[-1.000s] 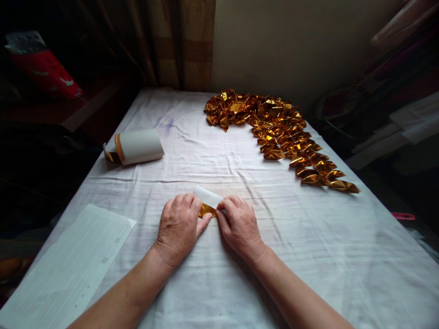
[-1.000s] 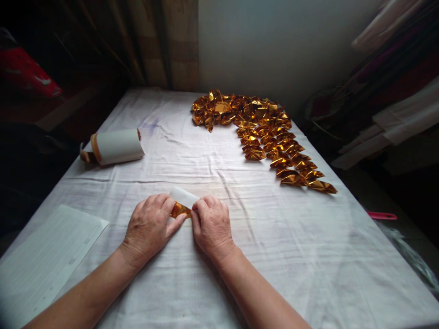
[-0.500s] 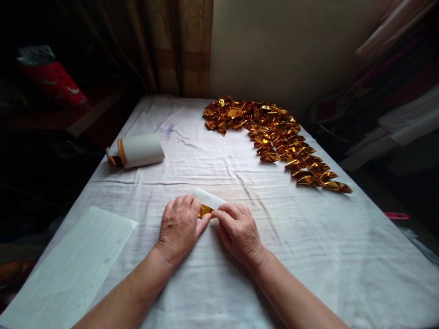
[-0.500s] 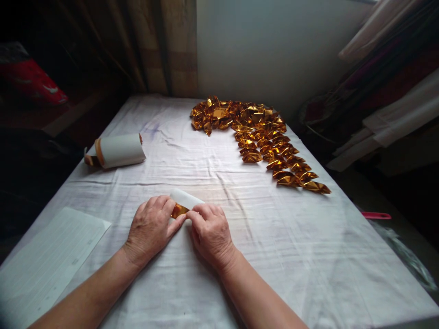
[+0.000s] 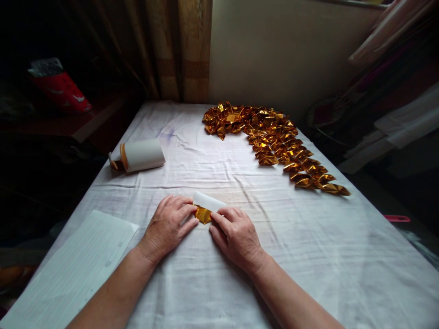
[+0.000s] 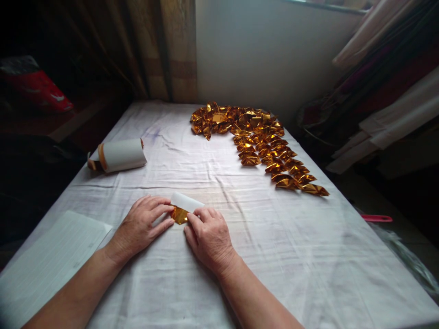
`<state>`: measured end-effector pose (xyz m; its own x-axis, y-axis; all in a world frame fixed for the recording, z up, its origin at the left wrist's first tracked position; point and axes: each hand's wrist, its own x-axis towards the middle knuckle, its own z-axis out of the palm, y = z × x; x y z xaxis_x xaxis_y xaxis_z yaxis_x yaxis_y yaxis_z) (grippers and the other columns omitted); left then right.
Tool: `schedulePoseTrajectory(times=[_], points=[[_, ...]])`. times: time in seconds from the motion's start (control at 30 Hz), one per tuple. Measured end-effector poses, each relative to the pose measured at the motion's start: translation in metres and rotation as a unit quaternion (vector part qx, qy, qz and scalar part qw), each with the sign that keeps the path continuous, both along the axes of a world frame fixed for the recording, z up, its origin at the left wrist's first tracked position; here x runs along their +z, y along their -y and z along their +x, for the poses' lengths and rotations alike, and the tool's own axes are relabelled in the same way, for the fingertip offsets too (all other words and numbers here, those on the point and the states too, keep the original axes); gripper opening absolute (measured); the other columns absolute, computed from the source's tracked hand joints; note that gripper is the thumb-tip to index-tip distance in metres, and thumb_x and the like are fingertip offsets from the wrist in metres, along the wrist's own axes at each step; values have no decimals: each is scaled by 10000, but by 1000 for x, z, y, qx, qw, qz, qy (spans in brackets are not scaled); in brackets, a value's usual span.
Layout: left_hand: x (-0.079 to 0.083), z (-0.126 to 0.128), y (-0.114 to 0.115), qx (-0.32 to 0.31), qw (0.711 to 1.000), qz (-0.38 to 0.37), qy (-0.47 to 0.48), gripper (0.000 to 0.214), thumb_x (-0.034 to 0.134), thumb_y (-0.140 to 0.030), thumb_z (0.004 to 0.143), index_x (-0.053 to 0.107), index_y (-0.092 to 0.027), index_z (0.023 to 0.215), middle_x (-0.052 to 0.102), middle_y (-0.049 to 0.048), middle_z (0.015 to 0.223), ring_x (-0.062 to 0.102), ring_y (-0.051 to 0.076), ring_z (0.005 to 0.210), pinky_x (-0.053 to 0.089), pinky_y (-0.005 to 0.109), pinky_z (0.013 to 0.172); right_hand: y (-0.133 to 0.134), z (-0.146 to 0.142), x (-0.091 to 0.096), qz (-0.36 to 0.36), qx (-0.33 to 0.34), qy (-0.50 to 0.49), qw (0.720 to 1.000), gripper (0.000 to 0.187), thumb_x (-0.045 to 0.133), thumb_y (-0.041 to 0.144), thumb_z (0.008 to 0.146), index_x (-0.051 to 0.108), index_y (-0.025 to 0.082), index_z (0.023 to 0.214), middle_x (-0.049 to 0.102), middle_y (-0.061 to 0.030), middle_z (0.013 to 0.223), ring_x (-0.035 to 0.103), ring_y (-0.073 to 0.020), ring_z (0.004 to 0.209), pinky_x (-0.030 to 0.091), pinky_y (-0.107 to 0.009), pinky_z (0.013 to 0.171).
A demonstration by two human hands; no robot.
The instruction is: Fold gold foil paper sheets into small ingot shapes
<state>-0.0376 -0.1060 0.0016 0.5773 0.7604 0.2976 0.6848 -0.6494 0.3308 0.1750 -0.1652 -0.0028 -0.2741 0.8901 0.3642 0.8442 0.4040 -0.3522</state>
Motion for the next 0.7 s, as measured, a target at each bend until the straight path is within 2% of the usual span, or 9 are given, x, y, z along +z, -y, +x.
schedulePoseTrajectory(times=[0.13, 0.4, 0.53, 0.7], points=[[-1, 2, 2, 2, 1000, 22, -9, 164, 640, -304, 886, 653, -241, 1037, 672, 34, 1087, 594, 215, 1044, 326, 487, 1098, -1, -1, 0, -3, -4, -11, 1000, 192, 592, 274, 895, 662, 195, 1055, 651, -74, 988, 562, -221, 908, 441, -353, 813], [-4, 7, 7, 3, 999, 49, -8, 159, 626, -356, 900, 643, -247, 1016, 658, 11, 940, 600, 204, 914, 392, 471, 1048, -4, -1, -2, 0, -13, -28, 1000, 203, 667, 244, 832, 646, 210, 1031, 634, -54, 948, 560, -213, 866, 444, -334, 772], [-7, 9, 7, 7, 998, 66, 4, 138, 602, -360, 916, 648, -240, 966, 650, 14, 914, 605, 202, 895, 412, 465, 1024, -7, -1, -6, 13, -16, -33, 999, 101, 605, 201, 879, 636, 214, 975, 618, -40, 897, 557, -199, 838, 438, -316, 757], [-5, 9, 7, -5, 998, 60, 11, 130, 636, -349, 889, 639, -227, 933, 654, 25, 934, 597, 211, 921, 441, 435, 985, -9, -1, -8, 11, -22, -32, 999, 104, 577, 156, 869, 622, 221, 935, 615, -36, 888, 557, -196, 826, 435, -303, 753]])
